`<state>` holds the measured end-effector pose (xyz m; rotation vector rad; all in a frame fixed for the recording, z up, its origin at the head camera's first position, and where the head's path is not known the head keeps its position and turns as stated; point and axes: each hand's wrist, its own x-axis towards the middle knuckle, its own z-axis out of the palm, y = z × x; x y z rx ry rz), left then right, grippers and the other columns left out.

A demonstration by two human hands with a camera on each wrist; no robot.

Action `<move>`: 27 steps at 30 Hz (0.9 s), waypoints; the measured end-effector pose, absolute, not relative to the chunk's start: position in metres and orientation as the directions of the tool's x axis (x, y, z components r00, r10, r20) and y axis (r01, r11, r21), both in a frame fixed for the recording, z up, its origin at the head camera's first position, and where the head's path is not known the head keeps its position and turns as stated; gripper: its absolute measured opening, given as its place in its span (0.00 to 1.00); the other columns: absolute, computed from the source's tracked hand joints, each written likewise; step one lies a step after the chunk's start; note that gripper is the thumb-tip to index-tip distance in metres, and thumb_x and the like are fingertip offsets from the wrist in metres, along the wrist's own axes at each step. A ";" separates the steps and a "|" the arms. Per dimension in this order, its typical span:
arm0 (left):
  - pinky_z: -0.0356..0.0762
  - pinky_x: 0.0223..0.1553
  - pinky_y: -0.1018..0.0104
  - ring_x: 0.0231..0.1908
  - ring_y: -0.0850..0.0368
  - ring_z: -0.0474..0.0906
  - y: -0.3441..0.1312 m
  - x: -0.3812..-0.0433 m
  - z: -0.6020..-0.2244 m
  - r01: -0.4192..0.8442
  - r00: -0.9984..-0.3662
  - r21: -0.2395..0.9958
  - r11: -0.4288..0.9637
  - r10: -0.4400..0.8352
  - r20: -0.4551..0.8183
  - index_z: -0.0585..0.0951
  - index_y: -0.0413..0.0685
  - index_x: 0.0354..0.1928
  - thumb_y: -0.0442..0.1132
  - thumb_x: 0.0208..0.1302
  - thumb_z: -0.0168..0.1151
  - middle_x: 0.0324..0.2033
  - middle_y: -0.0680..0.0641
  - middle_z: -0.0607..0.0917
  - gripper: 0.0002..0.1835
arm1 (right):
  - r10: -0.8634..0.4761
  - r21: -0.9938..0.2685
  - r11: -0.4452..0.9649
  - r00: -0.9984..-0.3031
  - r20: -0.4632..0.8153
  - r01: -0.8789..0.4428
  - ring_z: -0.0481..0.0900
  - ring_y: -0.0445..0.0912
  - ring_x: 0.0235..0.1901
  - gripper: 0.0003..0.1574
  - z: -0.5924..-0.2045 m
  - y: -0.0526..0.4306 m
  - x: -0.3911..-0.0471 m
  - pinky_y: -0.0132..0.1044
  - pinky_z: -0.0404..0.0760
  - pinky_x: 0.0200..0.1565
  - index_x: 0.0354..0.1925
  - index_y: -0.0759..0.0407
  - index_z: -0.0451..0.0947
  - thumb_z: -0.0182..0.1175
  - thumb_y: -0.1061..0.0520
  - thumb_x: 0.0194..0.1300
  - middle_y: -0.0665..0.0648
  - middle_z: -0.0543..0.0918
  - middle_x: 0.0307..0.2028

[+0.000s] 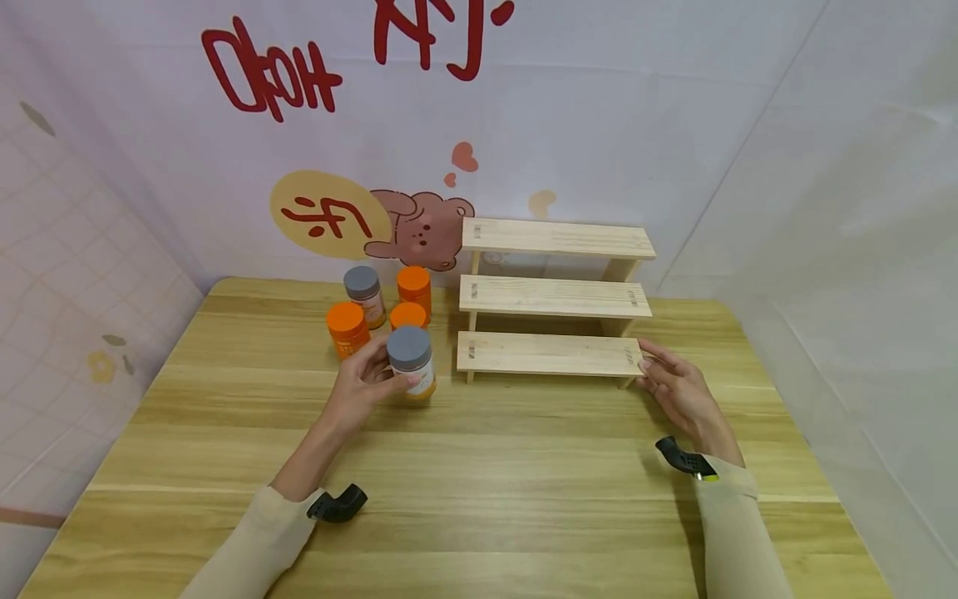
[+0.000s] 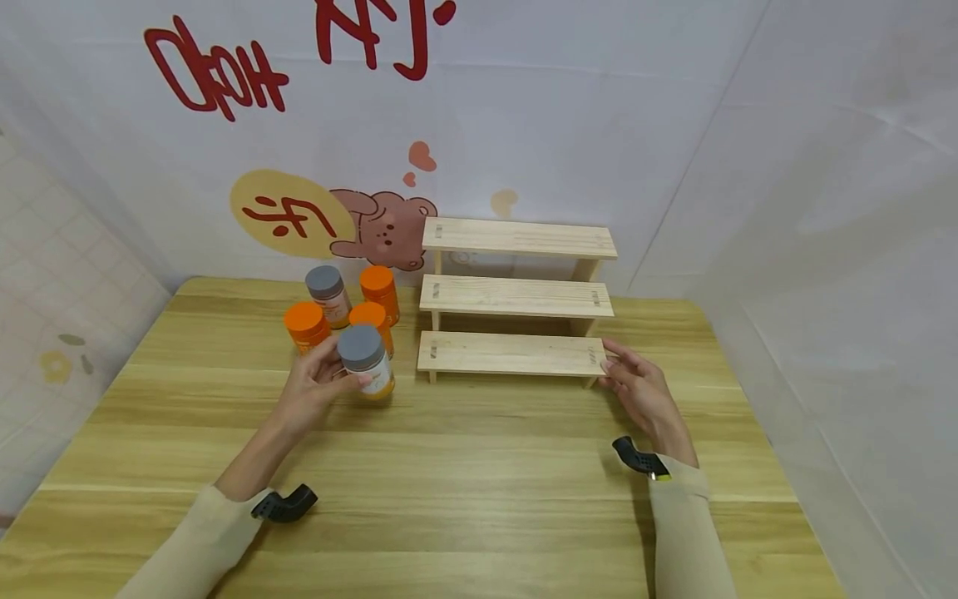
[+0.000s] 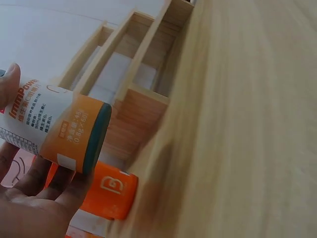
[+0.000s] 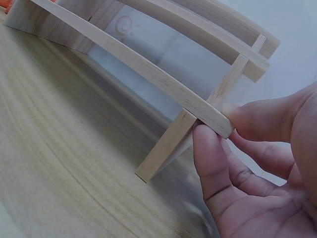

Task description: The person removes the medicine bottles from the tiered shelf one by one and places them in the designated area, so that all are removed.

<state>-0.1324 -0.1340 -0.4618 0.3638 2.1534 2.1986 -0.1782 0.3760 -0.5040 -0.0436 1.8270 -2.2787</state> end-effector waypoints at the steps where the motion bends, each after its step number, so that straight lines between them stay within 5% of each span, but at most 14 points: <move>1: 0.78 0.59 0.71 0.57 0.63 0.79 -0.135 -0.132 -0.464 0.126 -0.973 0.992 -0.028 0.189 0.129 0.73 0.44 0.69 0.28 0.63 0.70 0.55 0.58 0.83 0.32 | -0.189 -0.967 -0.202 -0.975 -0.117 0.155 0.82 0.36 0.47 0.39 -0.504 0.376 -0.178 0.27 0.84 0.47 0.79 0.67 0.53 0.55 0.61 0.77 0.48 0.79 0.57; 16: 0.75 0.62 0.77 0.59 0.67 0.78 -0.141 -0.131 -0.494 0.052 -0.989 0.998 -0.023 0.136 0.055 0.72 0.40 0.68 0.27 0.59 0.73 0.57 0.57 0.82 0.34 | -0.193 -0.968 -0.197 -0.974 -0.120 0.158 0.81 0.36 0.48 0.37 -0.504 0.378 -0.179 0.27 0.83 0.47 0.78 0.65 0.55 0.54 0.62 0.78 0.48 0.77 0.57; 27: 0.74 0.63 0.79 0.62 0.67 0.76 -0.137 -0.133 -0.502 0.009 -0.985 1.000 0.007 0.170 0.008 0.70 0.43 0.72 0.30 0.62 0.73 0.69 0.37 0.74 0.37 | -0.178 -0.967 -0.199 -0.976 -0.122 0.157 0.81 0.36 0.47 0.37 -0.502 0.386 -0.177 0.27 0.84 0.46 0.78 0.63 0.58 0.55 0.61 0.77 0.47 0.77 0.57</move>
